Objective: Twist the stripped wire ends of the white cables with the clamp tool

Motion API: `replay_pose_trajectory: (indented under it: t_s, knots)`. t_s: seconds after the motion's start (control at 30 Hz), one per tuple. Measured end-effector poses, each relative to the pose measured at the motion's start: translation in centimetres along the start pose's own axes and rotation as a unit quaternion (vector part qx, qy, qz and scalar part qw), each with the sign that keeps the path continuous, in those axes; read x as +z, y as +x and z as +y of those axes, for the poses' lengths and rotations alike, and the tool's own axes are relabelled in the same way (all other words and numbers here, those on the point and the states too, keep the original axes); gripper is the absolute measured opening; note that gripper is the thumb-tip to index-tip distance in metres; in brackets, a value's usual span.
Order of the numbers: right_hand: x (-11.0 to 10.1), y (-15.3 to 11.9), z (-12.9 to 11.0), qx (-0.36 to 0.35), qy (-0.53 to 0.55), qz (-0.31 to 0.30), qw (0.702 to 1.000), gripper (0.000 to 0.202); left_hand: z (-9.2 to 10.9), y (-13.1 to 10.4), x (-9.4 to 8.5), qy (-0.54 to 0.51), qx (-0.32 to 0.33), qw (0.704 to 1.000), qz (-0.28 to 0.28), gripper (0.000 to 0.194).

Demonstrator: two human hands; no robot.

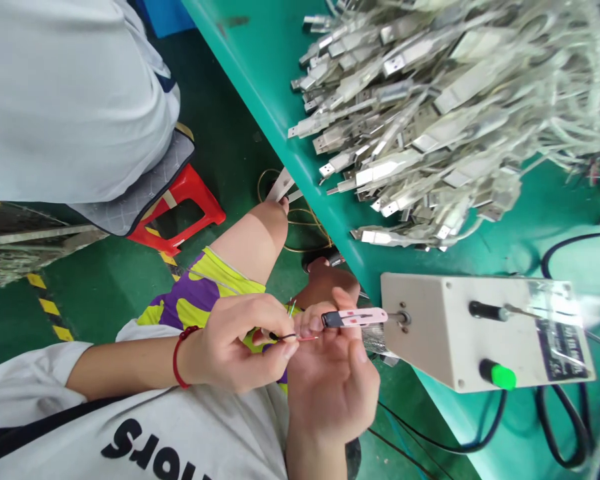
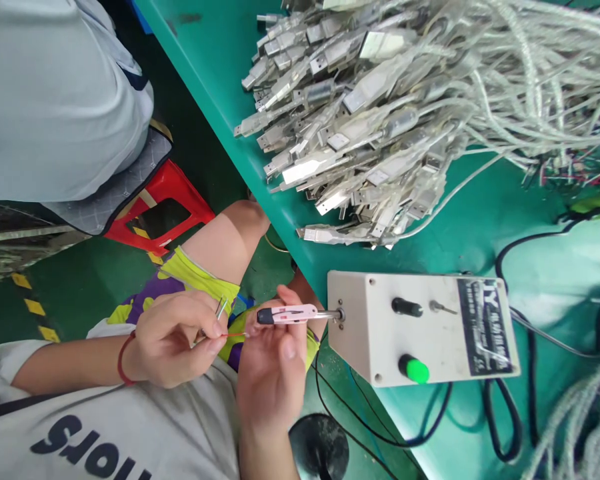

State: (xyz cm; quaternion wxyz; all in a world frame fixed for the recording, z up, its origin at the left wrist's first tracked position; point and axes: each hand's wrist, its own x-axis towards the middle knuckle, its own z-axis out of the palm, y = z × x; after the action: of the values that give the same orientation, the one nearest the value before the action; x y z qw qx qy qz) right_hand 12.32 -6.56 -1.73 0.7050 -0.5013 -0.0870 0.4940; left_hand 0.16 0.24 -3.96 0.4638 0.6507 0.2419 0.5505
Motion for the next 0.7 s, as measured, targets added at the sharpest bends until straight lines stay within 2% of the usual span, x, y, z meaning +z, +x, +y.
replay_pose_trajectory:
  t_s: [0.1,0.23,0.5,0.7]
  knots:
    - [-0.3,1.0,-0.4,-0.023,0.017,-0.008,1.0,0.047,-0.3,0.2,0.2,-0.015,-0.017,1.0,0.003,0.012]
    - [-0.7,1.9,-0.3,-0.04,0.028,-0.043,0.998,0.035,-0.8,0.3,0.5,-0.041,-0.036,0.998,-0.001,0.011]
    - [-0.7,2.3,0.0,-0.061,0.037,-0.023,0.997,0.019,-1.3,0.6,0.6,-0.052,-0.055,0.997,-0.022,0.011]
    - [-0.8,2.3,0.1,-0.059,0.026,-0.02,0.998,0.019,-1.5,0.7,0.8,-0.046,-0.077,0.996,-0.022,0.013]
